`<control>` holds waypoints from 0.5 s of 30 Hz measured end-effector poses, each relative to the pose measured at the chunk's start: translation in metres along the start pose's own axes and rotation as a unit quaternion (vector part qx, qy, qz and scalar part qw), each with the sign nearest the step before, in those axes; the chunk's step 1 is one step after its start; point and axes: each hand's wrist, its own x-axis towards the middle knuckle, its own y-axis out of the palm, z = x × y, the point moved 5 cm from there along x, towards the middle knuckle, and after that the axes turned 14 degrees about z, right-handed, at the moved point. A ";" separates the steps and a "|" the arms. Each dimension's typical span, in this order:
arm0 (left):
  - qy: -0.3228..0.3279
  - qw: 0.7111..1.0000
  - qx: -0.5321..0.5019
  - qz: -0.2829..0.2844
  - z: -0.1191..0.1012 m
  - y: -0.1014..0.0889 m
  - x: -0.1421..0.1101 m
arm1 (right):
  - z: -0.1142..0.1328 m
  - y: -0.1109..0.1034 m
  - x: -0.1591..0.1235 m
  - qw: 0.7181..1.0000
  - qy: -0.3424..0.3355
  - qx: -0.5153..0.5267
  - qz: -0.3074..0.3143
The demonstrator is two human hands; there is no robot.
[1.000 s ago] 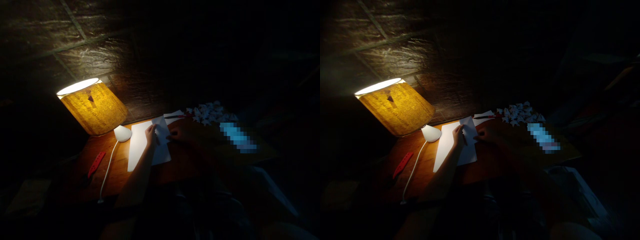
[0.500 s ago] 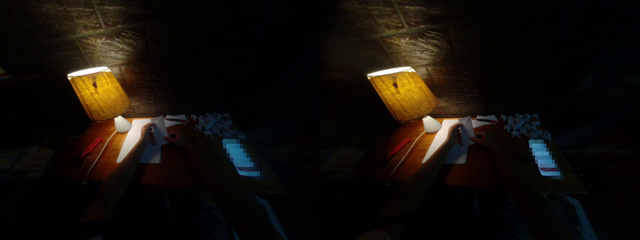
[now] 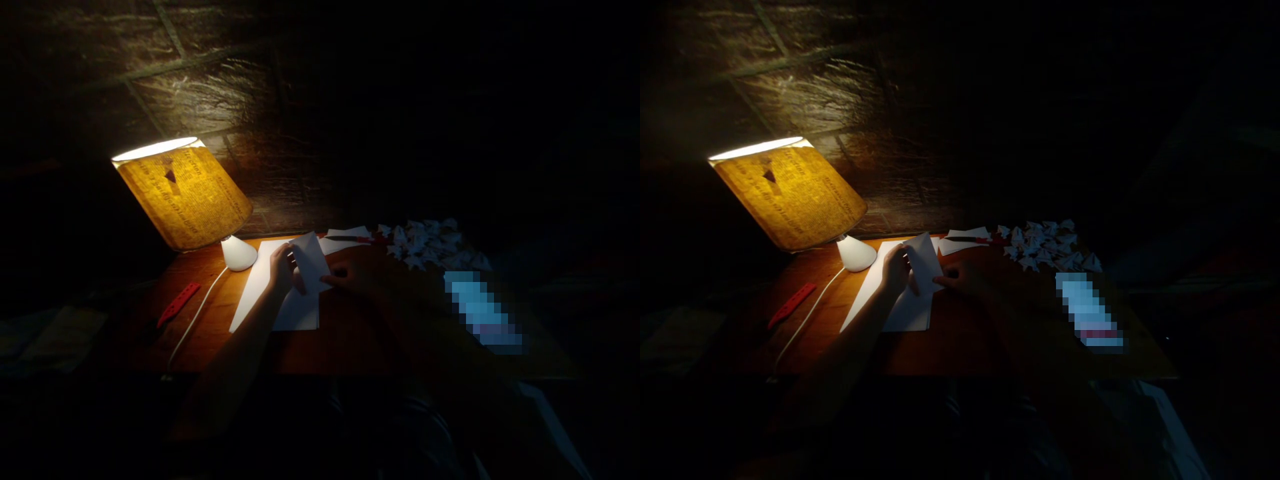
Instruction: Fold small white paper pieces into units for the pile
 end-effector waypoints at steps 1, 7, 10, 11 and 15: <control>0.001 1.000 -0.002 -0.003 0.000 -0.001 0.000 | 0.000 0.000 0.000 1.000 0.000 -0.002 0.001; -0.059 0.997 0.041 -0.019 0.009 0.000 -0.006 | 0.002 0.002 -0.002 1.000 -0.005 -0.012 0.007; -0.028 0.998 0.041 -0.028 0.005 -0.001 -0.005 | 0.007 0.001 -0.003 1.000 -0.014 -0.025 0.000; -0.030 0.998 0.041 -0.030 0.005 -0.001 -0.005 | 0.008 0.000 -0.003 1.000 -0.013 -0.025 -0.002; -0.039 0.998 0.042 -0.041 0.007 -0.007 0.000 | 0.012 0.000 -0.006 0.999 -0.009 -0.032 0.011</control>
